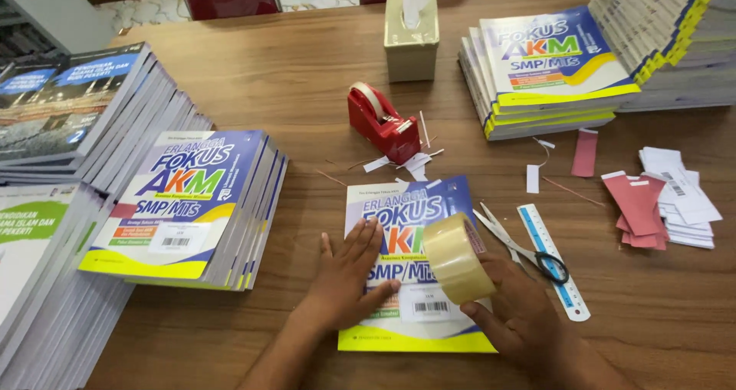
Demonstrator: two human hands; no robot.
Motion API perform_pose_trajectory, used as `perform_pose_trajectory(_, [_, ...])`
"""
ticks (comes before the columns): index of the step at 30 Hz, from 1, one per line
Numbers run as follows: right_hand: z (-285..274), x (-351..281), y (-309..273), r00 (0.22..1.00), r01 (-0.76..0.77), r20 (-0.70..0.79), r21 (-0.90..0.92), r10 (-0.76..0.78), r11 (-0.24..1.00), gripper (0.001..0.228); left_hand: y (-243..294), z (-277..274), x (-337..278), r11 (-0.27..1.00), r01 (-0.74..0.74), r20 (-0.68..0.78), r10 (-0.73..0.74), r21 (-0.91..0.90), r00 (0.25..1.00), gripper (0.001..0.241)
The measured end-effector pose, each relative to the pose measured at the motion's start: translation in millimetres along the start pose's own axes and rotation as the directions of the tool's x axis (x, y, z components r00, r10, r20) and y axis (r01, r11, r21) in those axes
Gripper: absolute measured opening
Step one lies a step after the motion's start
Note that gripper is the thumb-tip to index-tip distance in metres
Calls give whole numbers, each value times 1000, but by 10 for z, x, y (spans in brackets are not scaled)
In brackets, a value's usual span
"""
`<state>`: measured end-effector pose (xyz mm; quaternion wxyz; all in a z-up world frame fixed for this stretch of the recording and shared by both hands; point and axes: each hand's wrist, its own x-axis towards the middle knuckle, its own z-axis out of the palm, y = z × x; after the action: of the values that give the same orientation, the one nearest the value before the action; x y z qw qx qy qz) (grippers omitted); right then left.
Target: Applying labels and tape to books at a workstation.
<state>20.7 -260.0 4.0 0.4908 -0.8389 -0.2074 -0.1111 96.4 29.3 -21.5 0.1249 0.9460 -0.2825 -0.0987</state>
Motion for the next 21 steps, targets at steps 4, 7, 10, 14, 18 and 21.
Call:
perform_pose_trajectory(4, [62,-28,-77,991,-125,33,523,126,843,61,-27,-83,223,989,103,-66,-110,-103,992,96])
perform_pose_trajectory(7, [138,-151,108,989,-102,-47,493,144,864,55,202,-164,190,950,-149,-521,-17,-276,854,74])
perform_pose_trajectory(10, [147,-170,103,988,-79,-95,353,119,932,47,518,-259,30,920,-345,-798,63,-186,599,49])
perform_pose_trajectory(14, [288,-288,109,967,-119,-97,651,238,750,44,772,-189,-36,875,-439,-832,81,-205,549,54])
perform_pose_trajectory(18, [273,-360,192,995,-97,29,572,99,814,44,865,-206,-79,876,-472,-886,137,-101,444,38])
perform_pose_trajectory(21, [300,-384,155,995,-96,51,546,81,832,39,845,-253,-121,853,-520,-885,217,-33,413,25])
